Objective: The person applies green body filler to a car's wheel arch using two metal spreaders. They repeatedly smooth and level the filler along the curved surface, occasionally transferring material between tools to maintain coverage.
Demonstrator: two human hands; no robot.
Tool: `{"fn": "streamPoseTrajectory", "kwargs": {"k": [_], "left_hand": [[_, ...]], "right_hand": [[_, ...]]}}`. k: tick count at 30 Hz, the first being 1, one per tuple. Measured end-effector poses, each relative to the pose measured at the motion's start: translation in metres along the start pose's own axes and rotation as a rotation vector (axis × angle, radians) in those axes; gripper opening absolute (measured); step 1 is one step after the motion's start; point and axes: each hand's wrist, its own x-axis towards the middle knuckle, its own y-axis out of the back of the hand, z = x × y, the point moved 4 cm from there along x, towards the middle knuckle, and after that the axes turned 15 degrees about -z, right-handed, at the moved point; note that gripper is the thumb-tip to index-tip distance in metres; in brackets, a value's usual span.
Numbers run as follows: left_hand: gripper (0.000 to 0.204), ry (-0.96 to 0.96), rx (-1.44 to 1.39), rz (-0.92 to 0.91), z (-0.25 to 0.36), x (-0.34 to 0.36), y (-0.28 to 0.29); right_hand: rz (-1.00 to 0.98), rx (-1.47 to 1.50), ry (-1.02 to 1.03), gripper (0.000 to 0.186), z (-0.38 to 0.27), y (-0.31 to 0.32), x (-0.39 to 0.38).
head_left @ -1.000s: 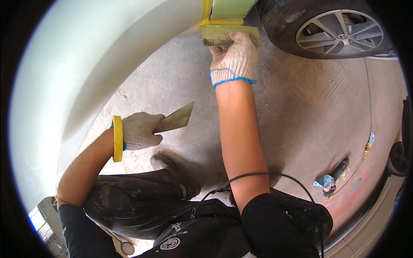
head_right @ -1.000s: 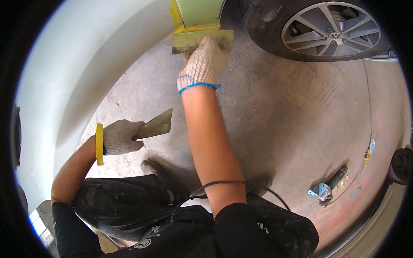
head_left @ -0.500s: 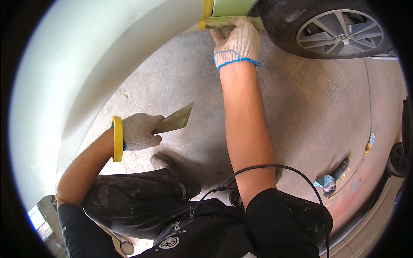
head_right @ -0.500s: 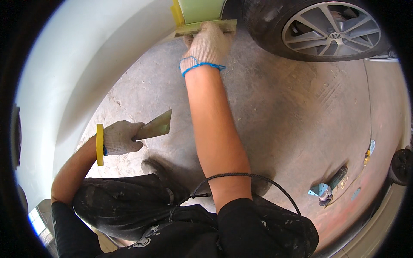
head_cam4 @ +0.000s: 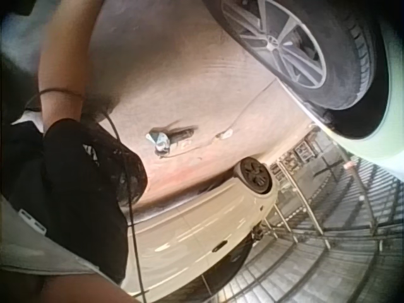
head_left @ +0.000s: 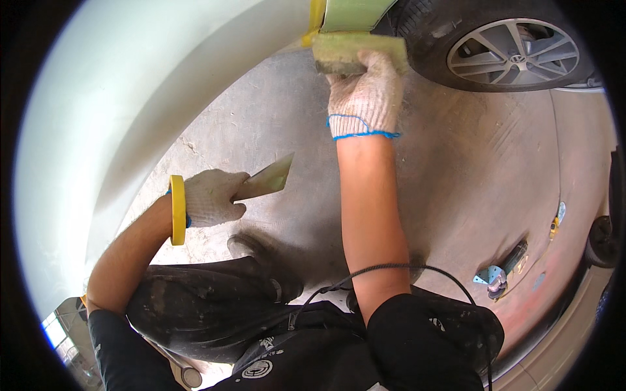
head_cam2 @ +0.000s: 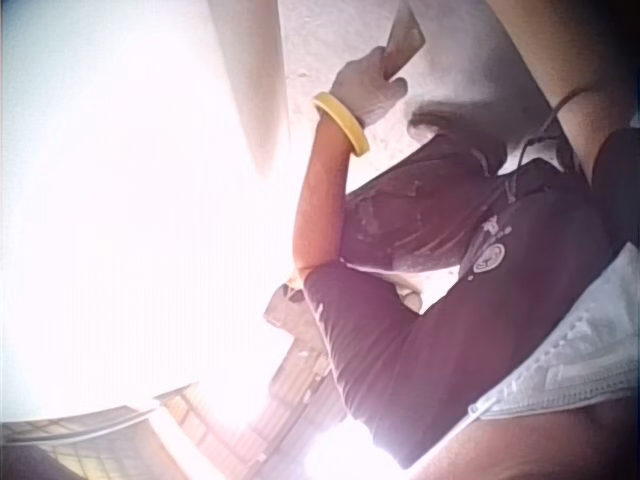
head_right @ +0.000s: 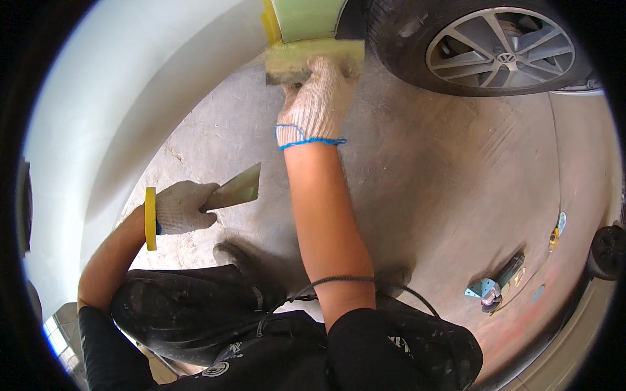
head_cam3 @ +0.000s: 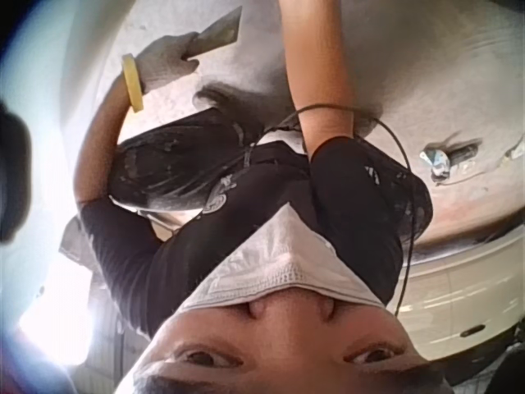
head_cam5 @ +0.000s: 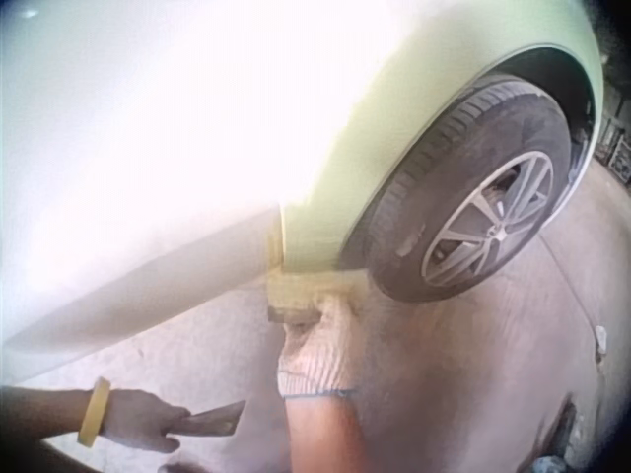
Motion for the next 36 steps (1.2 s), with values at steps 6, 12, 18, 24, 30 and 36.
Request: {"fn": "streamPoseTrajectory", "kwargs": {"k": [6, 12, 18, 24, 30, 36], "left_hand": [[0.045, 0.005, 0.014, -0.026, -0.002, 0.002, -0.005], [0.041, -0.003, -0.003, -0.015, -0.001, 0.002, -0.005], [0.043, 0.033, -0.011, -0.045, 0.0, 0.001, -0.005], [0.045, 0.023, -0.029, -0.039, -0.003, 0.001, -0.009], [0.045, 0.016, 0.002, -0.054, -0.006, 0.005, -0.01], [0.045, 0.039, -0.049, -0.051, -0.004, 0.003, -0.008]], "right_hand": [[0.069, -0.075, -0.027, 0.067, 0.01, 0.02, 0.009], [0.014, -0.077, -0.032, 0.062, 0.009, 0.017, 0.022], [0.04, -0.098, -0.043, 0.063, 0.014, 0.016, 0.031], [0.083, -0.153, -0.067, 0.036, 0.012, -0.042, 0.018], [0.14, -0.123, -0.152, 0.022, 0.012, -0.086, 0.004], [0.102, 0.04, 0.029, 0.048, 0.005, -0.026, -0.006]]}}
